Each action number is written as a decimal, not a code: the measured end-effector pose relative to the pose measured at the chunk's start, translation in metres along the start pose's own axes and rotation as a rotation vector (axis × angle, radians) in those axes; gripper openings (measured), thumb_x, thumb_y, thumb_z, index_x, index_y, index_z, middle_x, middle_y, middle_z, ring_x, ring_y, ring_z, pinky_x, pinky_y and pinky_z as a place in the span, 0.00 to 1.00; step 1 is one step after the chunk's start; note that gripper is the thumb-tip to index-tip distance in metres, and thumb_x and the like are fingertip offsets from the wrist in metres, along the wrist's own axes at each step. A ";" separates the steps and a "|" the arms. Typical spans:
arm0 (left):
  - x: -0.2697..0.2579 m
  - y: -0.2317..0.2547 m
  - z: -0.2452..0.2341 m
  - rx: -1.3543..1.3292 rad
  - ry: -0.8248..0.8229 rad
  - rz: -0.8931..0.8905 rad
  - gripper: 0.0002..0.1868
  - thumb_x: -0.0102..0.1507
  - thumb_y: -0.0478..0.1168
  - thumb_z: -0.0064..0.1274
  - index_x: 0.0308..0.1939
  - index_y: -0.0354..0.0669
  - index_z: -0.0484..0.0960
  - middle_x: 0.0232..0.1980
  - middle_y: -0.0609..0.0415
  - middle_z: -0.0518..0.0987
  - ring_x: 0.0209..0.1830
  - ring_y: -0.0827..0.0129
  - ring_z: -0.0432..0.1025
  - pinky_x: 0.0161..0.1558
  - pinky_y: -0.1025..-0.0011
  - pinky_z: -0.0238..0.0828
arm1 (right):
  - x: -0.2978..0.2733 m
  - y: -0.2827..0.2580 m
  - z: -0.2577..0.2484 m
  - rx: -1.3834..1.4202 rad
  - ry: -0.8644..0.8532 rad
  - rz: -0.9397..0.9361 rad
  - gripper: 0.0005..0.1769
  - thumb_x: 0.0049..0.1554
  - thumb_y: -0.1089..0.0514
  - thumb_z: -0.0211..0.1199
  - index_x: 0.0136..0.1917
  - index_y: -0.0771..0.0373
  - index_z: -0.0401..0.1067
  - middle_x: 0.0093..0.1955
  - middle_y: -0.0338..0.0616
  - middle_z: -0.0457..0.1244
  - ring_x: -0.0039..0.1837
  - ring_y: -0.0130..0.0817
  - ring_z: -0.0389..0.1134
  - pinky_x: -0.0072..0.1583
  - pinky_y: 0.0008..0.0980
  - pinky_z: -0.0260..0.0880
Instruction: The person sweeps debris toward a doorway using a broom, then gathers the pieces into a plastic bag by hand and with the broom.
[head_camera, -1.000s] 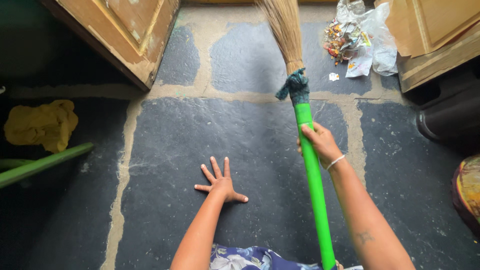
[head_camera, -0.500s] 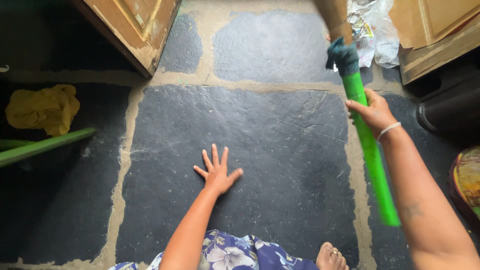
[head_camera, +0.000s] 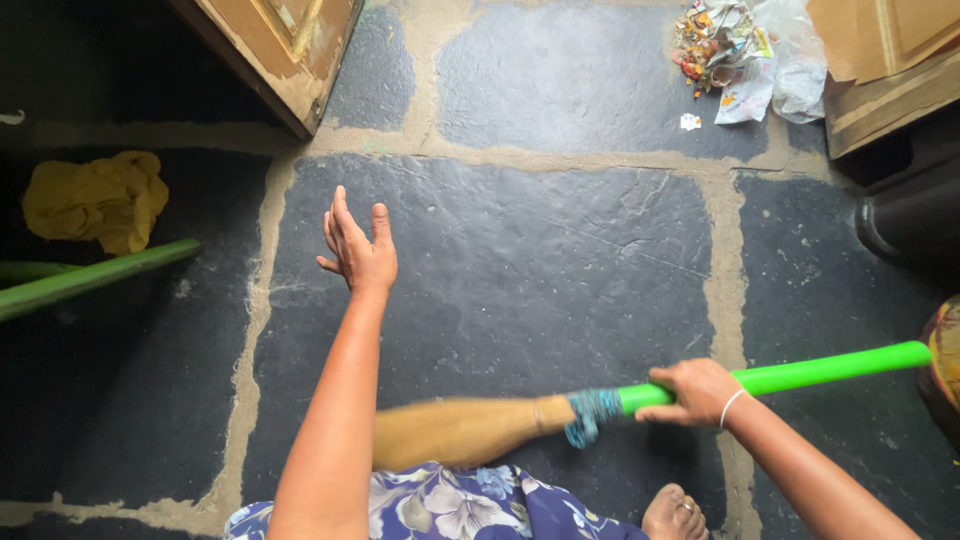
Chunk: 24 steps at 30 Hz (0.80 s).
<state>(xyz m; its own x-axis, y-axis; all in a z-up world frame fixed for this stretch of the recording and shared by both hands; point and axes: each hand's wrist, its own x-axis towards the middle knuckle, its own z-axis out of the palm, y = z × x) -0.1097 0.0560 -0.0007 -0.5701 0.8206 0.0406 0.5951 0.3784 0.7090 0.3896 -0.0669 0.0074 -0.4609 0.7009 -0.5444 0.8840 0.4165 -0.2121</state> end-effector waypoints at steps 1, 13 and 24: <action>0.003 0.004 0.002 0.000 0.001 0.003 0.39 0.69 0.66 0.41 0.79 0.58 0.51 0.83 0.52 0.57 0.84 0.53 0.43 0.70 0.22 0.24 | 0.001 0.002 0.005 -0.019 -0.070 -0.051 0.38 0.44 0.17 0.61 0.47 0.50 0.76 0.34 0.46 0.69 0.42 0.50 0.73 0.45 0.48 0.72; -0.029 -0.018 0.051 0.020 -0.262 0.014 0.42 0.68 0.68 0.41 0.80 0.60 0.48 0.82 0.49 0.54 0.84 0.52 0.42 0.71 0.24 0.22 | 0.022 0.067 -0.033 0.357 0.494 0.771 0.36 0.53 0.21 0.59 0.55 0.50 0.82 0.43 0.56 0.72 0.48 0.59 0.73 0.49 0.53 0.72; -0.053 -0.045 0.060 0.146 -0.188 0.026 0.48 0.65 0.68 0.46 0.80 0.52 0.45 0.84 0.48 0.47 0.85 0.51 0.38 0.69 0.21 0.23 | 0.055 -0.051 0.001 0.182 0.169 0.284 0.39 0.48 0.18 0.57 0.49 0.52 0.77 0.38 0.51 0.71 0.46 0.54 0.74 0.49 0.50 0.73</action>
<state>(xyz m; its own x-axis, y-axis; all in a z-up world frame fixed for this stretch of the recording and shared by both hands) -0.0720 0.0219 -0.0770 -0.4465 0.8908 -0.0839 0.6914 0.4030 0.5996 0.3191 -0.0499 -0.0124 -0.1884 0.8658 -0.4635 0.9708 0.0927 -0.2213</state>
